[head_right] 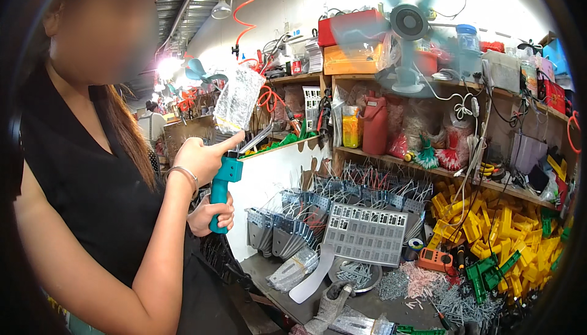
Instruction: The person assembles an electric cutting tool by placing internal components inside the casing and fastening the housing pieces together using an electric screwdriver. The person then sets the assembled tool aside and inserts wires and a circuit board into another tool casing by hand.
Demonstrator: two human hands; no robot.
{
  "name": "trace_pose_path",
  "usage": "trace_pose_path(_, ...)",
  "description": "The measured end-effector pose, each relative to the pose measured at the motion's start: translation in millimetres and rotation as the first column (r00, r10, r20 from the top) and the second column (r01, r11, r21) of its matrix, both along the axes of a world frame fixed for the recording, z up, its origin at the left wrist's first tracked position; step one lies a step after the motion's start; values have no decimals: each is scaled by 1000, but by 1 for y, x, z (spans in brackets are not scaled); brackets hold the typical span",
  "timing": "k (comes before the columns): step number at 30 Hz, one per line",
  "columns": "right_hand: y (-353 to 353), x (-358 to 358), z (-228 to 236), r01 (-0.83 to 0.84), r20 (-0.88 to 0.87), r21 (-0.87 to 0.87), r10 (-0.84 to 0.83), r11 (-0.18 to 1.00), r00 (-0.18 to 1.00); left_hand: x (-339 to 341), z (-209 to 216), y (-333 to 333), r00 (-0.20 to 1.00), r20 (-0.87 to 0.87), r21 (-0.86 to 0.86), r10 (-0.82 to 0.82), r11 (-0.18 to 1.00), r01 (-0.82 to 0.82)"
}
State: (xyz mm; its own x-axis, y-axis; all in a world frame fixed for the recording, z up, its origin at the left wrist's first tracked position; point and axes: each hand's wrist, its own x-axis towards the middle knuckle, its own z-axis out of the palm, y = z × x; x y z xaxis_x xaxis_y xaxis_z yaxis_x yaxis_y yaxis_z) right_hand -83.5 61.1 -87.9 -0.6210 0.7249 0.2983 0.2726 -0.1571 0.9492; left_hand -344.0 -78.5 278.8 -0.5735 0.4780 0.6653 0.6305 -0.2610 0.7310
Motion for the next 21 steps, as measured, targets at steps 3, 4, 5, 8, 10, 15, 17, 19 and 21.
trace_pose_path(3, 6, -1, -16, 44, 129, 96, -56, 994, 990, 19, -35, 16, 989, 104, 82, -107, 992, 99)
trace_pose_path(4, 7, -5, -21, 36, 89, 76, -42, 996, 995, 28, -55, 26, 979, 140, 106, -146, 986, 132)
trace_pose_path(5, 7, -11, -24, 48, 30, 138, -53, 989, 998, 39, -79, 36, 966, 182, 127, -186, 978, 165)
trace_pose_path(8, 2, -12, -11, 22, 13, 53, -23, 998, 1000, 96, -176, 76, 906, 303, 158, -294, 954, 257)
trace_pose_path(10, -3, 15, 17, 4, -41, 36, -2, 999, 999, 146, -244, 99, 863, 378, 147, -335, 942, 302)
trace_pose_path(15, 40, 275, 89, -707, -943, -20, -249, 707, -222, 243, -356, 128, 802, 487, 75, -346, 932, 356)
trace_pose_path(17, 63, 357, 99, -687, -848, 282, -160, 669, -505, 247, -379, 136, 805, 489, 70, -336, 935, 348)
trace_pose_path(19, 78, 376, 117, -724, -817, 495, -26, 481, -576, 242, -398, 144, 796, 506, 62, -333, 934, 352)
trace_pose_path(21, 72, 335, 147, -750, -800, 555, -17, 359, -600, 239, -413, 151, 815, 481, 66, -325, 940, 336)
